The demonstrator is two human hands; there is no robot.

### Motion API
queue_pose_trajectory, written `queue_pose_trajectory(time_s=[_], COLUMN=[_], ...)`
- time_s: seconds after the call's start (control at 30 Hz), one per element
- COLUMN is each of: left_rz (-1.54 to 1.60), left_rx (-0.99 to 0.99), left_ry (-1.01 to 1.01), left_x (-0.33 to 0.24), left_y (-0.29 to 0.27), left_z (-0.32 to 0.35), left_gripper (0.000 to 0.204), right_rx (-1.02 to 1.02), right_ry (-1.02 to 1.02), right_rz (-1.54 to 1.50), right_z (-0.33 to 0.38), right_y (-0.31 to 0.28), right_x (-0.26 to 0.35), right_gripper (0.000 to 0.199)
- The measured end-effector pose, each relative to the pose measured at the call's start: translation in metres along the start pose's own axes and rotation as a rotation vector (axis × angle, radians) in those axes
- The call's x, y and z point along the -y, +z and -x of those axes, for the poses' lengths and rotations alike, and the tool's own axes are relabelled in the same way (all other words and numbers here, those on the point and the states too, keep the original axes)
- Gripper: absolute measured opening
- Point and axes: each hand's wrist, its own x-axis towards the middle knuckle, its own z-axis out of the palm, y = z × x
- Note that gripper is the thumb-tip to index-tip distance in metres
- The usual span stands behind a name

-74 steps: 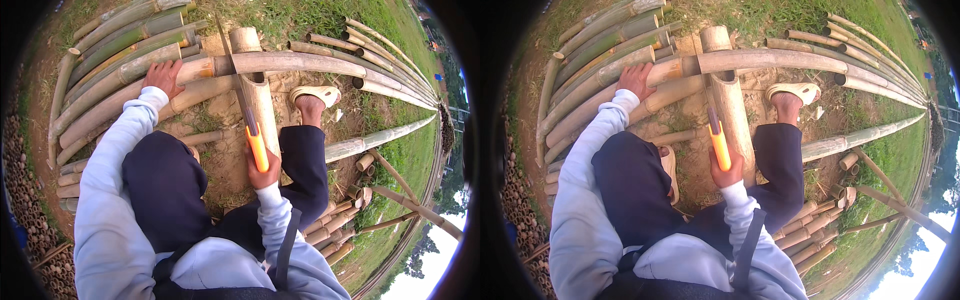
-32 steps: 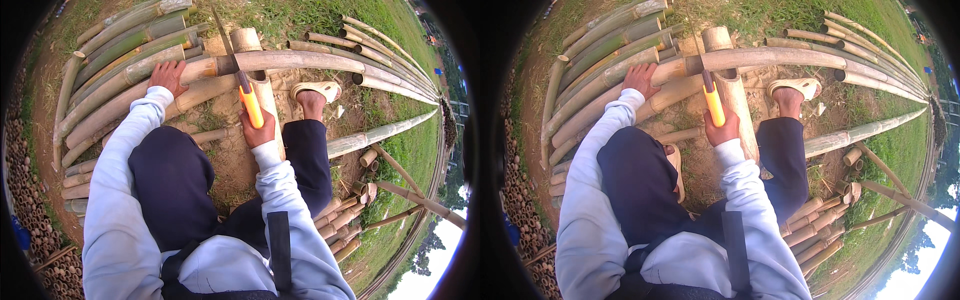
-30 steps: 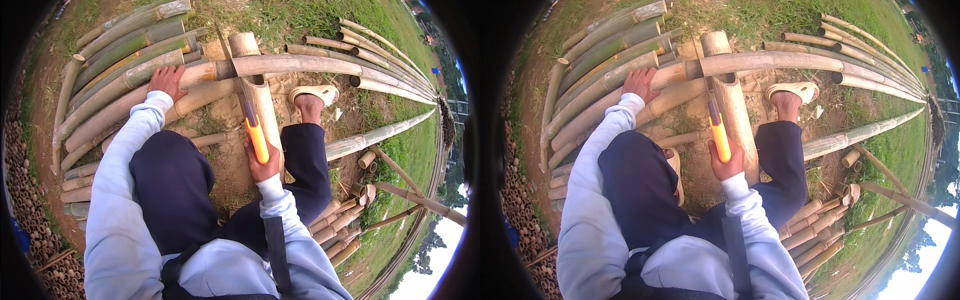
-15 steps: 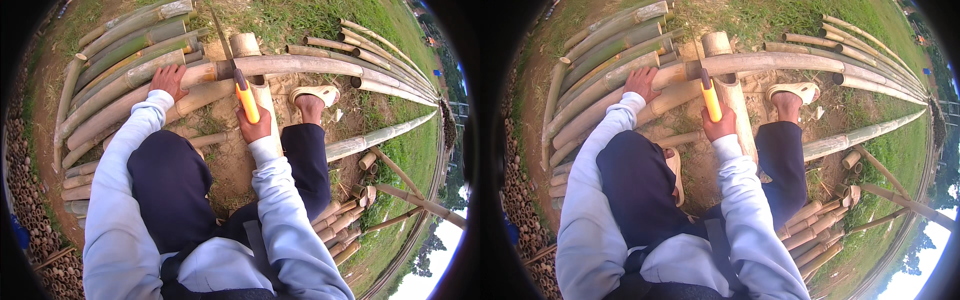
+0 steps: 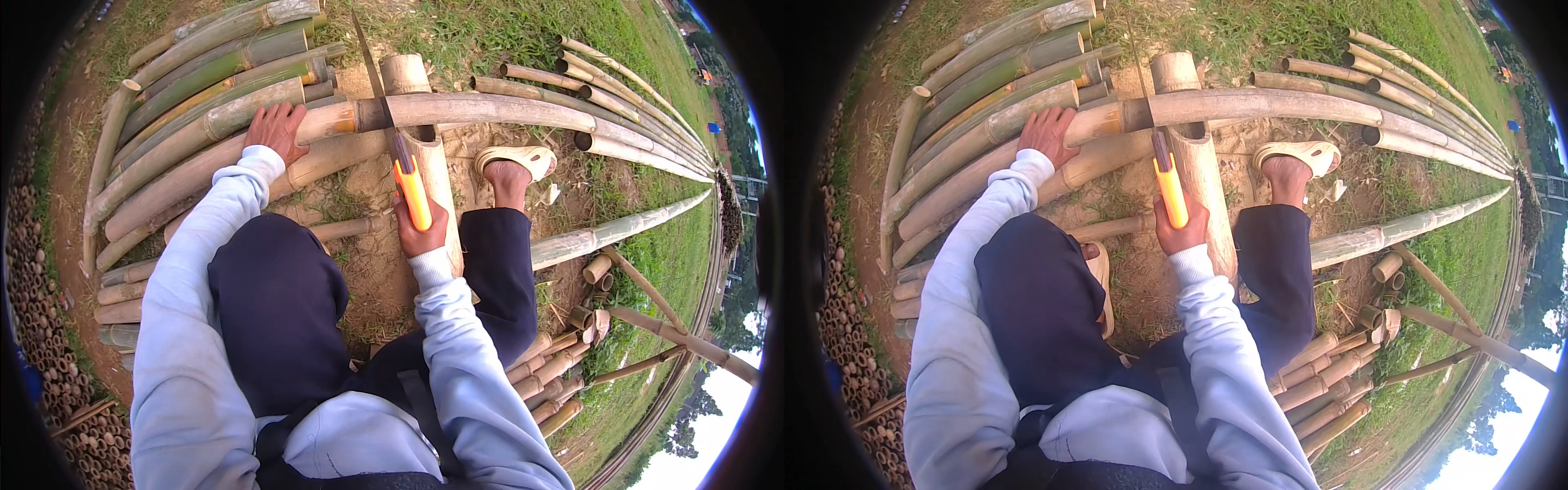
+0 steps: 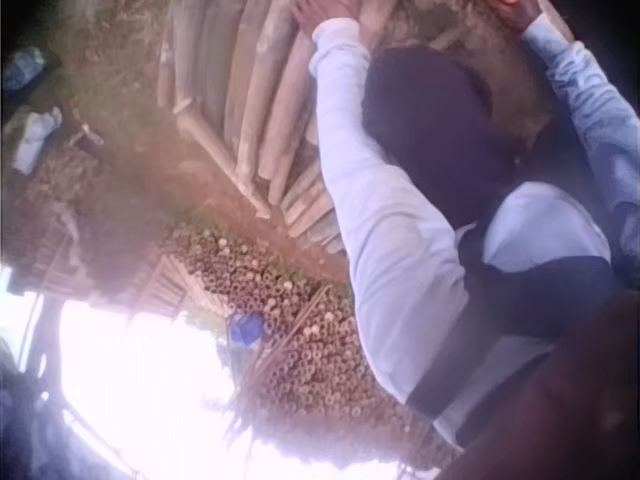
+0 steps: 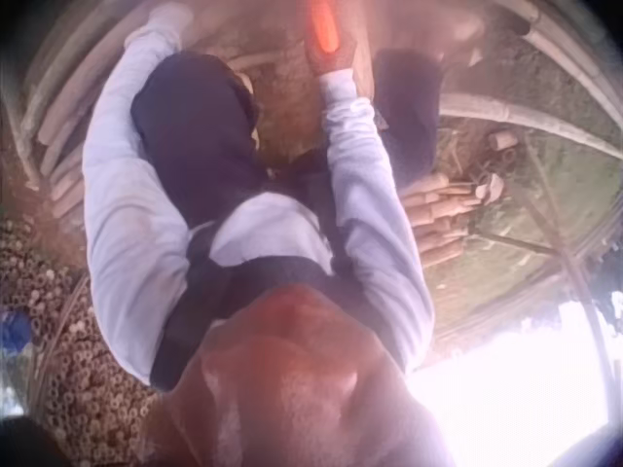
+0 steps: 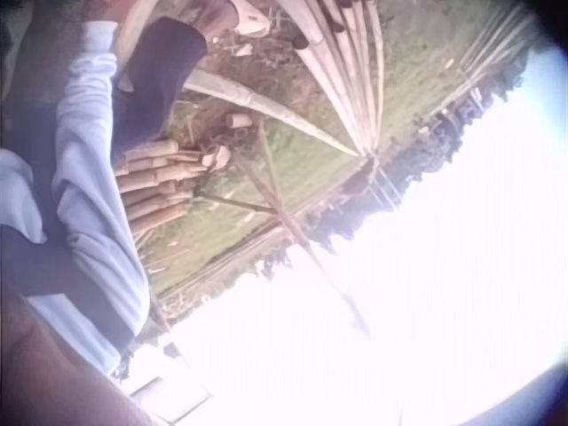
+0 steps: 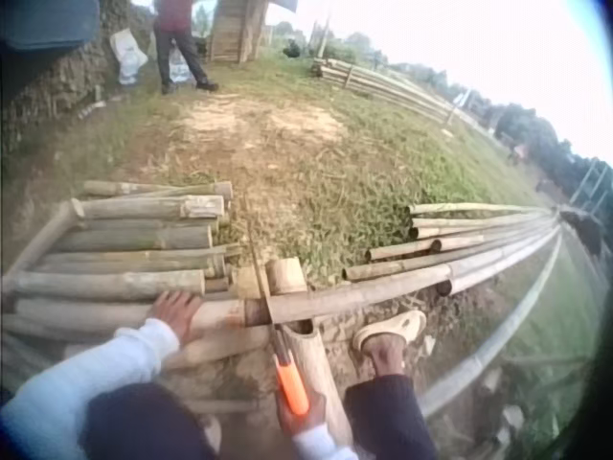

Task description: The person uses a hand saw to cut bamboo poles into shorter sections. They hold each pole steady with one hand while sawing with the other, then place the cut pieces aside.

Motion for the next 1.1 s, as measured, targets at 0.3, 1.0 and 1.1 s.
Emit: queue_pose_trajectory(time_s=[0.3,1.0,1.1], left_rz=[0.040,0.066,0.060], left_rx=[0.076,0.055,0.048], left_ry=[-0.093,-0.068,-0.033], left_x=[0.011,0.016,0.003], left_y=[0.006,0.010,0.002], left_z=[0.014,0.012,0.000], left_gripper=[0.066,0.066,0.065], right_rx=[0.089,0.066,0.047], right_ry=[0.234,0.155,0.064], right_rz=[0.072,0.076,0.014], right_z=[0.170,0.112,0.003], right_y=[-0.085,-0.055,0.000], right_x=[0.057,0.029,0.009], right_gripper=[0.012,0.018,0.017])
